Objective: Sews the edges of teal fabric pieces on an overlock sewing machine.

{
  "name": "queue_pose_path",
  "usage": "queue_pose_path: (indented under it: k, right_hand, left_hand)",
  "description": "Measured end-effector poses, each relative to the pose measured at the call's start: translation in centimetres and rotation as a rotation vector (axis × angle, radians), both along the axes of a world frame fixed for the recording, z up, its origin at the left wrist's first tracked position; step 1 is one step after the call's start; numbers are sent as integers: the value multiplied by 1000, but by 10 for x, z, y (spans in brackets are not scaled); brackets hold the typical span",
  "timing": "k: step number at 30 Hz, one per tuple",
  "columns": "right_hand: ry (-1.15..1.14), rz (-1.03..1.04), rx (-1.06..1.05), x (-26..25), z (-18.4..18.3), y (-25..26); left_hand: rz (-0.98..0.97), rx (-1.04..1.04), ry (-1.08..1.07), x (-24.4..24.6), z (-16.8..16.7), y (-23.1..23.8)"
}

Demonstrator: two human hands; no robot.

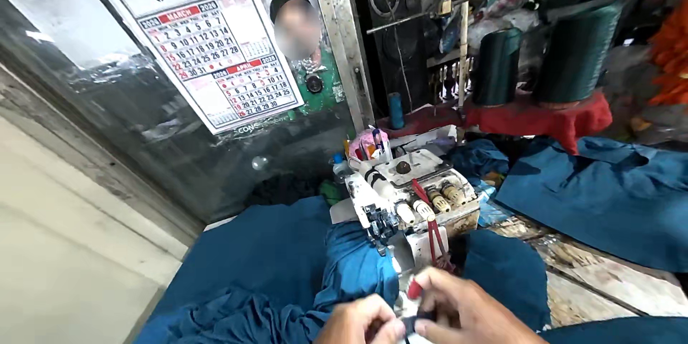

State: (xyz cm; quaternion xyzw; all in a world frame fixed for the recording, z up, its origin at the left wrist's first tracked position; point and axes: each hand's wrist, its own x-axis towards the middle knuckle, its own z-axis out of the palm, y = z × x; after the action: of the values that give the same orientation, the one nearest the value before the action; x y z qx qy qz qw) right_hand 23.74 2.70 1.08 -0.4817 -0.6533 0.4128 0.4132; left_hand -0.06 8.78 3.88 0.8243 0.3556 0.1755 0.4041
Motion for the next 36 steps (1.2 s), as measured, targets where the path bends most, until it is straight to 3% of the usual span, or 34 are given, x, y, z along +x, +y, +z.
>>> queue_pose_path:
  k: [3,5,8,10,18,31,36]
  right_hand:
    - [67,-122,-20,1,15,43]
    - [-24,-257,16,-1,13,58]
    - [-204,-501,284,-9,-11,52]
    - [-172,-565,432,-14,-23,40]
    - [-194,-442,344,-19,-54,33]
    - [-196,-404,347,-29,-40,2]
    - [-378,-240,374,-39,-28,1]
  left_hand:
    - [42,79,126,13,29,48]
    - [43,38,226,20,35,79]
    - [48,-71,300,24,32,98]
    - [60,-96,285,25,29,98]
    - [65,-60,239,27,24,97]
    - [100,-52,207,22,20,95]
    - [101,-54,207,22,20,94]
